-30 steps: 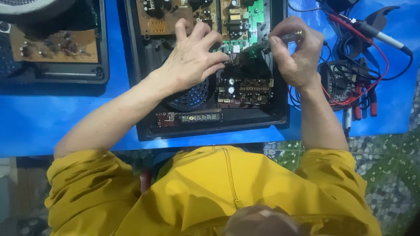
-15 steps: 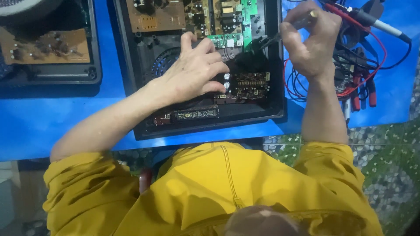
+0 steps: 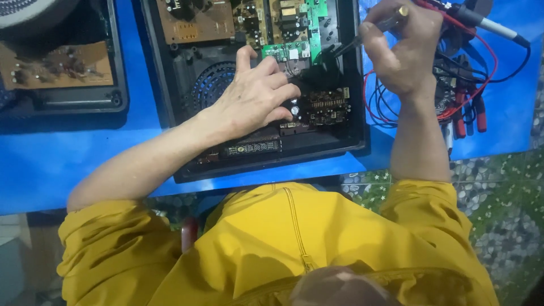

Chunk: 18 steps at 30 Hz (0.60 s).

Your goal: Probing a circuit board with a multimeter and then soldering a component on an induction cooktop.

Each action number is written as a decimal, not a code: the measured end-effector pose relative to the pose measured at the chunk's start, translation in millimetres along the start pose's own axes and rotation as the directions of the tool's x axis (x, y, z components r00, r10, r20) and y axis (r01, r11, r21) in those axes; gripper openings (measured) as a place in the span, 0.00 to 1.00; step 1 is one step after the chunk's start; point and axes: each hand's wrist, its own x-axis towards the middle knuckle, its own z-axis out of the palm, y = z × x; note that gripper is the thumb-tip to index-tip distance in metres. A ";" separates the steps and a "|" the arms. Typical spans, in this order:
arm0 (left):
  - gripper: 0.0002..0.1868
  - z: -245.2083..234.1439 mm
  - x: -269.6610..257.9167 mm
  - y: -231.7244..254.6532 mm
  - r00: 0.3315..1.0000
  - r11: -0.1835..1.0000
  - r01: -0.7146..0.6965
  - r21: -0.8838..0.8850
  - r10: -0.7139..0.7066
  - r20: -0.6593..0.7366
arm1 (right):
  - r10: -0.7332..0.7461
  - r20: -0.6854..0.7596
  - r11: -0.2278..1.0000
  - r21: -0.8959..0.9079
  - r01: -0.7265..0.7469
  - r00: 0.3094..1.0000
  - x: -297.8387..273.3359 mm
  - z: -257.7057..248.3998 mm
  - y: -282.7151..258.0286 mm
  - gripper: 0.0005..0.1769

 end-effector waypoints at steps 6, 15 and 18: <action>0.31 4.3 1.1 -0.9 1.000 1.000 -0.006 0.025 0.006 -0.012 | 0.007 0.004 0.999 0.051 -0.007 1.000 0.4 0.3 -0.3 0.05; 0.30 2.3 0.7 -1.3 1.000 0.999 0.010 -0.037 -0.009 0.029 | 0.093 0.135 0.994 0.039 -0.099 0.987 5.1 9.9 -14.2 0.05; 0.33 1.2 0.6 -4.0 0.999 0.998 0.004 -0.057 -0.002 0.033 | 0.051 0.120 0.999 0.011 -0.053 0.991 3.8 9.1 -10.8 0.06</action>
